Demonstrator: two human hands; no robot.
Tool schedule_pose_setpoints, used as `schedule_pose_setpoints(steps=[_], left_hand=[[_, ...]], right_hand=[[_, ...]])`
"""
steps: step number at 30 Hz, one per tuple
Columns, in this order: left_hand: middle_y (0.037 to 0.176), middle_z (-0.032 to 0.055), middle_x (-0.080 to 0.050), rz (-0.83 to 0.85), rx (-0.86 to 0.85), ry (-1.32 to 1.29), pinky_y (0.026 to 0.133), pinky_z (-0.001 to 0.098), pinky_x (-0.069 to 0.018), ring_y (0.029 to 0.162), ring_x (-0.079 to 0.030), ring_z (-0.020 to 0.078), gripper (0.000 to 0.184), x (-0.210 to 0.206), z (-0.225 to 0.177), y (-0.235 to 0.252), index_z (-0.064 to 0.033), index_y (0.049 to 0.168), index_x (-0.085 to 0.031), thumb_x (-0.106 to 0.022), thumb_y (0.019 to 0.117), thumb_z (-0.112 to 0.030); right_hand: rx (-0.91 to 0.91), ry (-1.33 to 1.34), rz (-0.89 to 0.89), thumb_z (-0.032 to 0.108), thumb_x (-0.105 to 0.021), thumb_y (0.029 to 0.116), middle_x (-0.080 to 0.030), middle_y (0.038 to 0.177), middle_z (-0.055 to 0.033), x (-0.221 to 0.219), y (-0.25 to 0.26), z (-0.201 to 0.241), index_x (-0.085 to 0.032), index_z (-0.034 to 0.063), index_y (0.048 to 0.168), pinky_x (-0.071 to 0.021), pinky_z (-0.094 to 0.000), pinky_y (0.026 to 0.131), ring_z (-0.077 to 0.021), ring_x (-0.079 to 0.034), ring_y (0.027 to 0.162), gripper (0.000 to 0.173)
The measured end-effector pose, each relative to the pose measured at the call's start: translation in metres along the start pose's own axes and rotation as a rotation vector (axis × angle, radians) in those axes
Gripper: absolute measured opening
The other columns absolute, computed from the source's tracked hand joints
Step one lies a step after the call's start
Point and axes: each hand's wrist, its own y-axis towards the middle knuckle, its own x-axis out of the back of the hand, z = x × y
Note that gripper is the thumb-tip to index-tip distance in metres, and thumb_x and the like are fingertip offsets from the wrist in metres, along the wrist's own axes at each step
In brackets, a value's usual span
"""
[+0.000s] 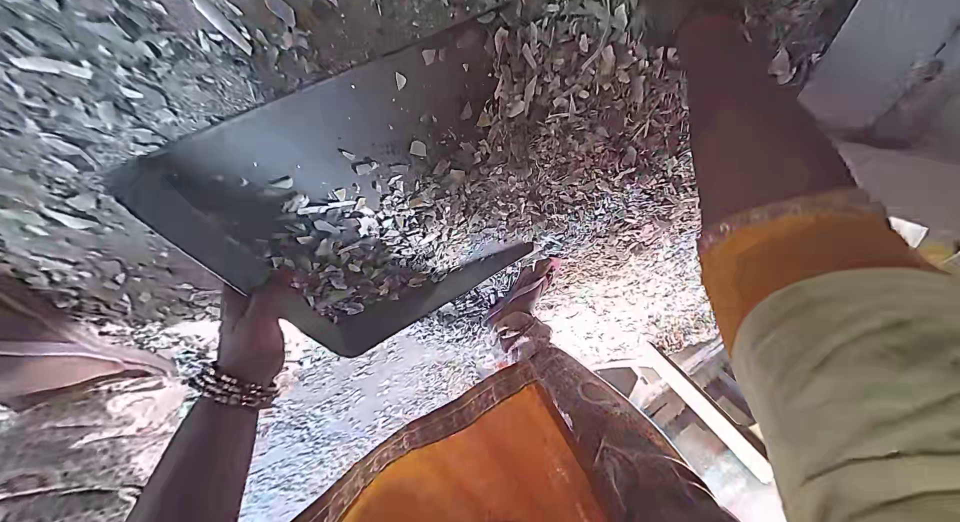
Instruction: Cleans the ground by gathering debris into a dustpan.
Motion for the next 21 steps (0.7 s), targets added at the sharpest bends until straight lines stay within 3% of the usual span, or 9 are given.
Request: schedule_pose_setpoints(steps=[1,2,6,9,11,13,15,17,21], left_hand=[[0.137,0.0106,-0.050,0.049,0.013,0.000,0.101,0.0234,-0.0453,0.118,-0.053,0.0030,0.059,0.002,0.001,0.001,-0.0003,0.151,-0.029,-0.050,0.1009,-0.024],[0.140,0.0116,-0.050,0.084,0.021,0.005,0.102,0.0233,-0.0454,0.120,-0.053,0.0028,0.062,0.000,0.001,-0.001,0.0005,0.152,-0.029,-0.051,0.0999,-0.024],[0.137,0.0146,-0.050,0.099,0.033,-0.016,0.098,0.0195,-0.0465,0.117,-0.054,0.0019,0.065,-0.018,-0.016,-0.019,0.0050,0.150,-0.029,-0.060,0.0966,-0.015],[0.148,0.0204,-0.046,0.098,0.042,-0.019,0.108,0.0275,-0.0425,0.129,-0.051,0.0116,0.072,-0.024,-0.031,-0.023,0.0020,0.156,-0.024,-0.062,0.0966,-0.015],[0.153,0.0219,-0.043,0.105,0.050,-0.026,0.110,0.0333,-0.0417,0.133,-0.050,0.0174,0.079,-0.025,-0.037,-0.023,-0.0019,0.160,-0.017,-0.063,0.0972,-0.012],[0.151,0.0222,-0.044,0.111,0.047,-0.021,0.107,0.0331,-0.0432,0.130,-0.052,0.0168,0.082,-0.025,-0.040,-0.023,-0.0033,0.162,-0.012,-0.062,0.0969,-0.011],[0.150,0.0213,-0.045,0.138,0.003,-0.026,0.108,0.0324,-0.0443,0.130,-0.053,0.0152,0.085,-0.022,-0.034,-0.023,-0.0032,0.161,-0.012,-0.063,0.0941,-0.009],[0.151,0.0198,-0.043,0.165,-0.024,-0.052,0.106,0.0290,-0.0456,0.128,-0.053,0.0119,0.086,-0.018,-0.027,-0.023,-0.0038,0.161,-0.010,-0.063,0.0925,-0.005],[0.135,0.0143,-0.051,0.158,0.014,-0.055,0.090,0.0228,-0.0518,0.109,-0.059,0.0036,0.075,-0.012,-0.010,-0.021,-0.0013,0.156,-0.019,-0.061,0.0949,-0.005]], right_hand=[[0.029,-0.024,0.026,0.056,-0.061,0.0956,-0.039,0.156,-0.0307,0.005,-0.021,0.006,-0.044,0.0024,0.153,-0.0323,-0.0632,0.116,-0.0460,-0.037,0.146,0.081],[0.042,-0.048,0.042,0.059,-0.059,0.0961,-0.037,0.157,-0.0317,0.006,-0.039,0.008,-0.038,0.0019,0.157,-0.0326,-0.0642,0.116,-0.0472,-0.037,0.146,0.086],[0.011,0.027,0.078,0.063,-0.059,0.0952,-0.045,0.153,-0.0306,-0.012,-0.082,0.005,-0.044,-0.0022,0.151,-0.0312,-0.0655,0.116,-0.0472,-0.041,0.143,0.087],[-0.002,0.173,0.091,0.057,-0.065,0.0939,-0.046,0.151,-0.0320,-0.038,-0.120,0.009,-0.043,-0.0010,0.152,-0.0341,-0.0642,0.116,-0.0478,-0.043,0.142,0.085],[0.024,0.247,0.172,0.050,-0.066,0.0961,-0.037,0.156,-0.0332,-0.058,-0.165,0.020,-0.041,-0.0029,0.153,-0.0256,-0.0605,0.122,-0.0466,-0.033,0.149,0.082],[0.138,0.368,0.285,0.039,-0.068,0.0975,-0.044,0.151,-0.0337,-0.085,-0.216,0.033,-0.044,-0.0085,0.148,-0.0303,-0.0564,0.121,-0.0439,-0.041,0.144,0.074],[0.235,0.426,0.477,0.032,-0.066,0.1003,-0.058,0.139,-0.0306,-0.091,-0.250,0.046,-0.055,-0.0063,0.141,-0.0391,-0.0554,0.115,-0.0407,-0.054,0.132,0.058],[0.190,0.351,0.455,0.031,-0.065,0.1008,-0.065,0.129,-0.0272,-0.063,-0.244,0.068,-0.060,0.0004,0.139,-0.0474,-0.0603,0.104,-0.0416,-0.063,0.121,0.049],[0.163,0.083,-0.021,0.041,-0.061,0.0981,-0.060,0.136,-0.0282,-0.003,-0.119,0.106,-0.057,-0.0032,0.140,-0.0425,-0.0615,0.107,-0.0439,-0.057,0.129,0.061]])
